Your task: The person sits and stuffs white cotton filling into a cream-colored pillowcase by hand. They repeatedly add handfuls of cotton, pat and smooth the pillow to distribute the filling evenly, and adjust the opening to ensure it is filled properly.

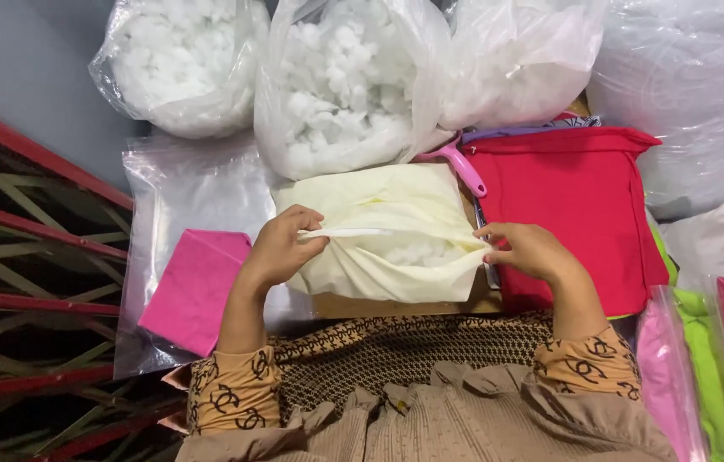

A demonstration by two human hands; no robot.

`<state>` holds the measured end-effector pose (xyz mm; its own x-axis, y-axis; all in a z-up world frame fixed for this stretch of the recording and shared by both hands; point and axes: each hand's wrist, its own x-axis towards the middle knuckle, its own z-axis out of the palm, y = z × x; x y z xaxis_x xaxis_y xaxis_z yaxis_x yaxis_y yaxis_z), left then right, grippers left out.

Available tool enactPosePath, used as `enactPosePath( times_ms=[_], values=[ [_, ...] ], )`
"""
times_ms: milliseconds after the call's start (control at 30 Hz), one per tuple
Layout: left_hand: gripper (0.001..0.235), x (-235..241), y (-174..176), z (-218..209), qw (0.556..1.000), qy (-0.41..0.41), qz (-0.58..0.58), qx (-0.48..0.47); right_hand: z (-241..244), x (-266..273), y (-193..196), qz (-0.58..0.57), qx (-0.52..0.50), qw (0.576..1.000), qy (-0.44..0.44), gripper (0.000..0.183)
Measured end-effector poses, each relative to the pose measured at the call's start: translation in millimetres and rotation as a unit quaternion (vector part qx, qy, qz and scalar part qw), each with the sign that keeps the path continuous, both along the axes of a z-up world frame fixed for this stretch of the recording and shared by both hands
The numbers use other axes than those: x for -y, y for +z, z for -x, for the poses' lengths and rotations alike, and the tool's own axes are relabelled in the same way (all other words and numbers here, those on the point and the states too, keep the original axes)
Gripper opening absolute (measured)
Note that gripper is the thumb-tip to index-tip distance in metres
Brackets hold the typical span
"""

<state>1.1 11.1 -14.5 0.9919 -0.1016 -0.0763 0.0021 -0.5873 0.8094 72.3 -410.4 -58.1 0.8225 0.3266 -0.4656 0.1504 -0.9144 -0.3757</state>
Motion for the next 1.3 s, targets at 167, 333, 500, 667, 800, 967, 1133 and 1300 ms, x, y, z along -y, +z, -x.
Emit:
enactPosePath(
  times_ms=[167, 333, 500, 667, 800, 967, 1133, 1300],
  values=[
    [0.015, 3, -21, -6, 0.992, 0.046, -0.099, 0.065, -5, -27, -19, 0.083, 0.006, 0.994, 0.068, 0.039],
    [0.017, -4, -28, -12, 0.973, 0.097, -0.105, 0.183, 0, -42, 10, 0.152, 0.007, 0.986, 0.073, 0.03],
    [0.033, -17, -21, -5, 0.928, 0.063, -0.04, 0.366, 4, -13, 57, -0.188, 0.534, 0.821, -0.076, 0.01],
    [0.042, 12, -10, 14, 0.983, -0.034, -0.149, 0.105, -17, 3, 10, -0.096, 0.357, 0.919, -0.138, 0.004],
    [0.031, 50, -18, 33, 0.962, -0.139, -0.185, -0.144, -1, 2, 32, -0.061, 0.183, 0.971, -0.143, 0.024],
    [0.025, 92, -58, 59, 0.936, -0.243, -0.256, -0.008, 11, -13, 0, 0.009, 0.032, 0.999, -0.017, 0.031],
    [0.03, 102, -101, 52, 0.896, -0.254, -0.348, -0.103, 23, -52, -87, -0.046, -0.091, 0.992, 0.072, 0.038],
    [0.033, 76, -87, 5, 0.91, -0.098, -0.396, -0.078, -9, -85, -92, -0.044, 0.008, 0.998, 0.035, 0.041]
  ],
)
